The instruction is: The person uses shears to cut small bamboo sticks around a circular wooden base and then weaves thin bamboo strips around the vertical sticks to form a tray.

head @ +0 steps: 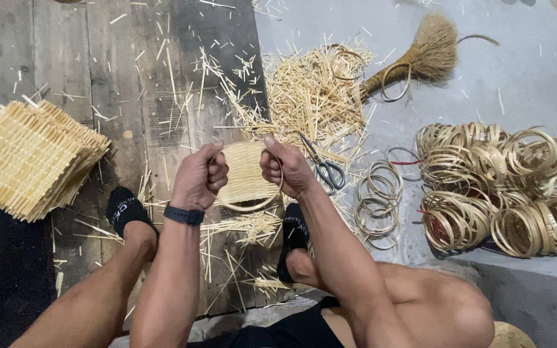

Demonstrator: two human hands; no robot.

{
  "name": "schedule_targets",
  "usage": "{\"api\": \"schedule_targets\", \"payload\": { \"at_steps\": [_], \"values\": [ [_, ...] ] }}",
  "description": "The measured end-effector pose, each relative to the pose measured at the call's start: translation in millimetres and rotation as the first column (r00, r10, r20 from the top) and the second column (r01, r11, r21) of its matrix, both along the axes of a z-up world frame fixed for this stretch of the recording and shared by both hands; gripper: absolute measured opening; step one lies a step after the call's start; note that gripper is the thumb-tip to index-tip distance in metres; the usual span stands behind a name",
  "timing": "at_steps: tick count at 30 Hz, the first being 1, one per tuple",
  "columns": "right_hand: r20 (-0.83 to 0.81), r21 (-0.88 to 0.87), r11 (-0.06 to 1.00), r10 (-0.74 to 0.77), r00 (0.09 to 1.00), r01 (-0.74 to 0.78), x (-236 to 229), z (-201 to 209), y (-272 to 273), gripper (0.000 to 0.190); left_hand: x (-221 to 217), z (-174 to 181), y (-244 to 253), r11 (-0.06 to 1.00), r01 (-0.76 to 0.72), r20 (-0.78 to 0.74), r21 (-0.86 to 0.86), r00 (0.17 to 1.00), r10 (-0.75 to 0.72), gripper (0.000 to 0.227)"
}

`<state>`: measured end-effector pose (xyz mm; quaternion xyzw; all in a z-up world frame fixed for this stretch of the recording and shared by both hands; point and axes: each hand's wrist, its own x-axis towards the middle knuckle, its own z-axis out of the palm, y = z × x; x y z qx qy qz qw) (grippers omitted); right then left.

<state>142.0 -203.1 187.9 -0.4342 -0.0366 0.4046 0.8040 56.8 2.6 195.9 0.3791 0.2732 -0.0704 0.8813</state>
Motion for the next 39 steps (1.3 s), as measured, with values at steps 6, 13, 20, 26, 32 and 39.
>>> {"api": "schedule_targets", "payload": {
  "at_steps": [6,13,20,26,32,39],
  "values": [
    [-0.01,0.017,0.989,-0.144,0.99,0.144,-5,-1,12,0.052,-2,-11,-20,0.962,-0.235,0.084,-0.137,0.965,0.248,0.036],
    [-0.048,0.014,0.997,-0.076,0.996,0.077,1,16,0,0.045,7,10,-4,0.996,-0.073,0.051,-0.057,0.996,0.076,0.031],
    [-0.051,-0.024,0.998,-0.066,0.997,0.065,1,-1,4,0.049,19,-5,-12,0.994,-0.064,0.015,0.092,0.998,0.063,0.031],
    [-0.044,-0.037,0.998,-0.048,0.998,0.046,3,-6,1,0.046,14,-13,1,0.996,0.043,-0.052,0.084,0.998,-0.039,0.035],
    [-0.163,-0.079,0.992,-0.108,0.981,0.096,0,-14,6,0.046,3,-50,-2,0.945,-0.236,0.025,-0.226,0.968,0.248,0.032],
    [-0.166,0.094,0.969,-0.212,0.963,0.229,-3,-54,3,0.038,4,-64,-8,0.94,-0.225,0.036,-0.257,0.97,0.242,0.03]
  ]
}}
